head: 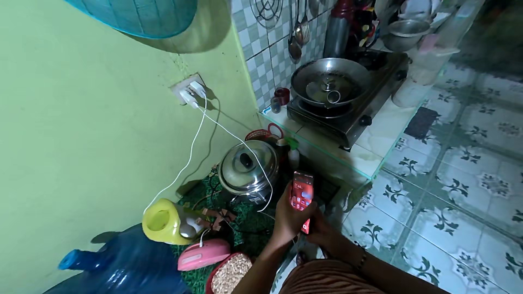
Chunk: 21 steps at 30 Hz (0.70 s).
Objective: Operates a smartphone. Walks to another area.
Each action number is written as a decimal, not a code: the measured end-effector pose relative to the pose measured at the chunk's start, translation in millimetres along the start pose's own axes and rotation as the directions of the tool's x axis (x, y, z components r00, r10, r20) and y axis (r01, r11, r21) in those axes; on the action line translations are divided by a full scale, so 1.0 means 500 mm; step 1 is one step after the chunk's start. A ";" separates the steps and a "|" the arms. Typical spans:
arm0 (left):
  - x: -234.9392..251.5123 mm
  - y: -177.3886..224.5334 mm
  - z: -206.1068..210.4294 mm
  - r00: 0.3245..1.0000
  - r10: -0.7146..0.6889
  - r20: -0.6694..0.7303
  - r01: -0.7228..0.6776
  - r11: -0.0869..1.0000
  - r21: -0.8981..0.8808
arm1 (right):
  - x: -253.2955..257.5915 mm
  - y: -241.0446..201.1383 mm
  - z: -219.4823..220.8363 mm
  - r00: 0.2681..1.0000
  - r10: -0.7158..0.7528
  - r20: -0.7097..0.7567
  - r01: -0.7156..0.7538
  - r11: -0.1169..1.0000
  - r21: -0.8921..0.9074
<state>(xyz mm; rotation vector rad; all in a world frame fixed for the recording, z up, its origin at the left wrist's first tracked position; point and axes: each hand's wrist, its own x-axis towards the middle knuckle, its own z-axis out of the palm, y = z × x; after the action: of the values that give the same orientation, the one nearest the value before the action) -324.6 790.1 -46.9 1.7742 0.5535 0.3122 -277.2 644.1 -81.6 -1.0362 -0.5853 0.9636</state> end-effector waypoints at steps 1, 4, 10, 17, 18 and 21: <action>-0.001 0.004 -0.003 1.000 -0.009 0.011 0.009 0.999 -0.032 | 0.002 -0.001 0.000 0.998 0.032 -0.052 -0.031 0.999 0.019; 0.000 0.004 -0.019 0.998 -0.005 0.067 0.018 0.982 -0.189 | 0.003 -0.031 -0.010 0.977 0.142 -0.157 -0.133 0.989 0.071; -0.001 0.019 -0.027 0.999 0.007 0.044 0.013 0.900 -0.435 | 0.008 -0.057 -0.029 0.964 0.196 -0.179 -0.152 0.960 0.234; 0.005 0.023 -0.022 0.999 -0.005 -0.044 -0.015 0.897 -0.442 | 0.007 -0.049 -0.031 0.973 0.174 -0.149 -0.142 0.969 0.202; 0.004 0.023 -0.022 0.999 -0.007 -0.051 -0.015 0.901 -0.434 | 0.007 -0.046 -0.032 0.976 0.166 -0.140 -0.137 0.970 0.199; 0.002 0.023 -0.021 0.998 -0.016 -0.063 -0.011 0.911 -0.412 | 0.008 -0.041 -0.030 0.975 0.164 -0.151 -0.135 0.973 0.187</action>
<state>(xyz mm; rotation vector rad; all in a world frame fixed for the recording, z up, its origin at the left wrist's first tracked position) -326.2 797.1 -33.1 1.3559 0.4936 0.4517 -255.8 637.2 -69.6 -1.0004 -0.2817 1.0306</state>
